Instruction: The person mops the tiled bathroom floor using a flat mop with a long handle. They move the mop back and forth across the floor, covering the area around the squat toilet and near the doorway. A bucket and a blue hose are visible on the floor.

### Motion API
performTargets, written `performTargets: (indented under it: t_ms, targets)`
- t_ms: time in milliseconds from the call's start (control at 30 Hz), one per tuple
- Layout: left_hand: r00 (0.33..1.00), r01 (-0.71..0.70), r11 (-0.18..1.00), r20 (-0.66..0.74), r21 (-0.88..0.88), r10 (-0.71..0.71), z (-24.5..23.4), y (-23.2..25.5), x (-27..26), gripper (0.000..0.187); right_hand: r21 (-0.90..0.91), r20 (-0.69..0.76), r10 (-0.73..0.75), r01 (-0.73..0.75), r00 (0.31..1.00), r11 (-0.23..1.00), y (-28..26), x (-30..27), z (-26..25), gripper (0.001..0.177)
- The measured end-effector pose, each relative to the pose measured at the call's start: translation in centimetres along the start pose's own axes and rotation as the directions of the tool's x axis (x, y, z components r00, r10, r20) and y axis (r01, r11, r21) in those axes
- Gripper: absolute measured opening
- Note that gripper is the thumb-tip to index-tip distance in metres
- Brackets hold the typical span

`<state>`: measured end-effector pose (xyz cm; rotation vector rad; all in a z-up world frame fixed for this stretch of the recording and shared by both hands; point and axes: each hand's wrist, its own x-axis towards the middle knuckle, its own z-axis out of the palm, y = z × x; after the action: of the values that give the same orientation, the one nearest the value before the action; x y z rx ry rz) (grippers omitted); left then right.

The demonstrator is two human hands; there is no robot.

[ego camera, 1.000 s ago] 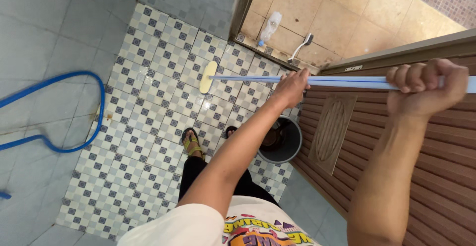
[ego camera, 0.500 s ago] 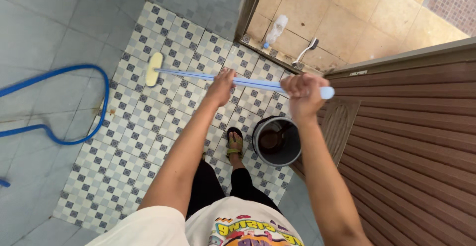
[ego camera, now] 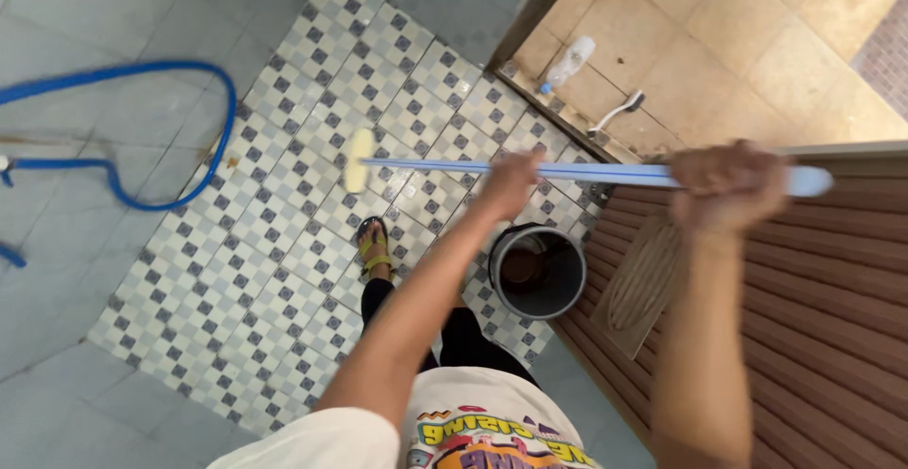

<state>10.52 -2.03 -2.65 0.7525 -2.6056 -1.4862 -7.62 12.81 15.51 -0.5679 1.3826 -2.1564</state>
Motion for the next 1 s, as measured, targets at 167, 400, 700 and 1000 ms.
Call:
performTargets:
  t_ms: [167,400,700,1000]
  targets:
    - [0.928,0.367,0.925,0.026,0.098,-0.371,-8.2,-8.8,-5.6,0.016,0.17,0.093,0.231,-0.244,0.968,0.955,10.0,-2.5,7.9,0.044]
    - [0.972,0.015,0.997,-0.233,-0.082,-0.034,-1.2,-1.6,-0.4,0.011,-0.049,0.235,0.141,-0.133,0.962,0.99,0.6,3.2,0.5,0.062]
    - [0.968,0.245,0.966,-0.032,-0.085,-0.248,2.8,0.0,-1.0,0.03,-0.156,0.321,0.238,-0.197,0.917,0.968,-0.2,7.0,-1.4,0.064]
    - [0.823,0.401,0.896,-0.355,-0.191,-0.444,-5.5,-13.3,-20.2,0.023,0.024,0.563,0.339,-0.425,0.754,0.905,15.0,-4.2,16.1,0.057]
